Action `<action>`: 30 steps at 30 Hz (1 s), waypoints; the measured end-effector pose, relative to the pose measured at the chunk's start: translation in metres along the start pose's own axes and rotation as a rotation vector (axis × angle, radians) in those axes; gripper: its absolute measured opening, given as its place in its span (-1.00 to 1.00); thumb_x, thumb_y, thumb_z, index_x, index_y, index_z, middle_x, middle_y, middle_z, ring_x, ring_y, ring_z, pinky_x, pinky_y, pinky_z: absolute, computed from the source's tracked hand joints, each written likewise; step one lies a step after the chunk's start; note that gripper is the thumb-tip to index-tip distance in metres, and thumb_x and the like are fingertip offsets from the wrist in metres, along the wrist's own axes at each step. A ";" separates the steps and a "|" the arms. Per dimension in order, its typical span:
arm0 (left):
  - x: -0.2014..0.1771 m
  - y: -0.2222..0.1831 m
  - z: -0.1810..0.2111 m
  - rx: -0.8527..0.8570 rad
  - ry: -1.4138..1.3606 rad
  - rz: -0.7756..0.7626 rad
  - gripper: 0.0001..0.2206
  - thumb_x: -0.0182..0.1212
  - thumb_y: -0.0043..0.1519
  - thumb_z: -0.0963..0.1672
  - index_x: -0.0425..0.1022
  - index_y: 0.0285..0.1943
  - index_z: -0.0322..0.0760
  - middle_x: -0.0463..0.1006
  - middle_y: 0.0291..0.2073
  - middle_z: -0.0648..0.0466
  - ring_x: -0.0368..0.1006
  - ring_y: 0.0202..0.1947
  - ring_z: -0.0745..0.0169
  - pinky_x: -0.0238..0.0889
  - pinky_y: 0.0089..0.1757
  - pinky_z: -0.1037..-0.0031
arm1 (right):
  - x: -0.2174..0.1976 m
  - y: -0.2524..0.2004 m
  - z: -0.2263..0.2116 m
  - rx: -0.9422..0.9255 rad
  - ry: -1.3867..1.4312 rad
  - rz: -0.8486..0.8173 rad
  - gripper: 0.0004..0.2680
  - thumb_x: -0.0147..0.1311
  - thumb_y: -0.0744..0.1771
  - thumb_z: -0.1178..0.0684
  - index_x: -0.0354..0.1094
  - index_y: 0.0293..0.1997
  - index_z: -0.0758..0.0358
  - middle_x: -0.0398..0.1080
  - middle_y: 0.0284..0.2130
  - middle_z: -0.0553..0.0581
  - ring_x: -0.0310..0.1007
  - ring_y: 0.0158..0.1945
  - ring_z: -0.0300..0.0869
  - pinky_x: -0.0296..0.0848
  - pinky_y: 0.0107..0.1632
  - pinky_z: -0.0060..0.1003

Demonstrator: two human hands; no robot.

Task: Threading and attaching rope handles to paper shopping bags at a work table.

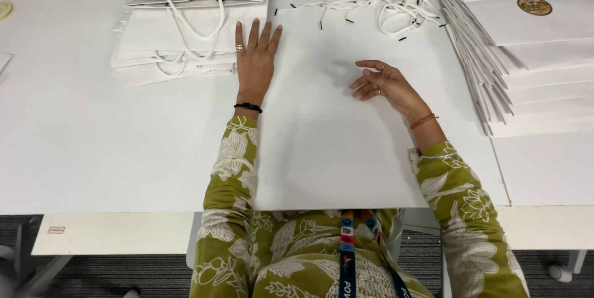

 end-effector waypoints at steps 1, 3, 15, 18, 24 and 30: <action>0.004 0.000 -0.007 0.001 0.002 0.002 -0.52 0.20 0.33 -0.19 0.36 0.49 -0.11 0.27 0.44 -0.02 0.04 0.49 -0.07 -0.19 0.39 -0.09 | 0.002 0.000 -0.001 -0.002 0.000 0.000 -0.68 -0.08 0.44 -0.02 0.23 0.31 0.32 0.54 -0.18 0.23 0.58 -0.21 -0.11 0.57 -0.11 -0.25; 0.013 0.001 -0.025 -0.093 0.099 0.011 -0.46 0.15 0.26 -0.31 0.40 0.47 -0.13 0.40 0.37 0.08 0.17 0.44 -0.05 -0.03 0.36 -0.03 | 0.003 0.001 0.001 0.023 -0.012 0.012 -0.67 -0.07 0.42 -0.04 0.21 0.32 0.30 0.55 -0.19 0.21 0.60 -0.21 -0.12 0.58 -0.12 -0.26; -0.016 -0.003 -0.008 -0.162 -0.063 0.037 -0.59 0.16 0.42 -0.11 0.32 0.43 -0.31 0.35 0.35 -0.19 0.02 0.47 -0.14 -0.35 0.37 -0.17 | -0.040 -0.007 -0.007 -0.384 -0.697 0.607 -0.70 0.10 0.36 0.21 0.29 0.25 0.35 0.42 0.06 0.23 0.46 0.08 0.01 0.51 0.06 -0.10; -0.039 -0.003 0.046 -0.130 -0.254 -0.049 -0.69 0.15 0.33 -0.13 0.51 0.24 -0.27 0.41 0.30 -0.14 0.08 0.44 -0.08 -0.39 0.36 -0.18 | -0.078 -0.021 -0.008 -0.552 -1.337 0.932 -0.59 0.20 0.40 0.21 0.15 0.43 0.39 0.14 0.41 0.36 0.11 0.49 0.14 0.22 0.47 0.07; -0.066 -0.037 0.144 0.275 -0.726 -0.208 -0.90 0.22 0.31 -0.15 0.63 -0.08 -0.19 0.62 -0.01 0.09 0.41 0.21 0.14 -0.06 0.36 -0.04 | -0.151 -0.039 -0.008 -0.222 -1.628 1.099 -0.38 0.23 0.28 0.09 -0.07 0.39 0.71 -0.02 0.37 0.67 -0.07 0.44 0.39 -0.22 0.37 0.27; -0.072 -0.046 0.151 0.309 -0.788 -0.273 -0.92 0.23 0.29 -0.16 0.61 -0.15 -0.23 0.65 -0.17 0.11 0.51 0.00 0.22 0.06 0.31 0.08 | -0.159 -0.036 -0.005 0.132 -1.682 1.036 -0.58 0.10 0.30 0.35 0.27 0.35 0.51 0.45 -0.14 0.29 0.40 0.03 0.10 -0.27 0.43 0.42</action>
Point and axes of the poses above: each hand's wrist, its own y-axis towards the middle knuckle, its own x-axis out of the palm, z = x × y, the point moved 5 cm from there along y, towards the middle knuckle
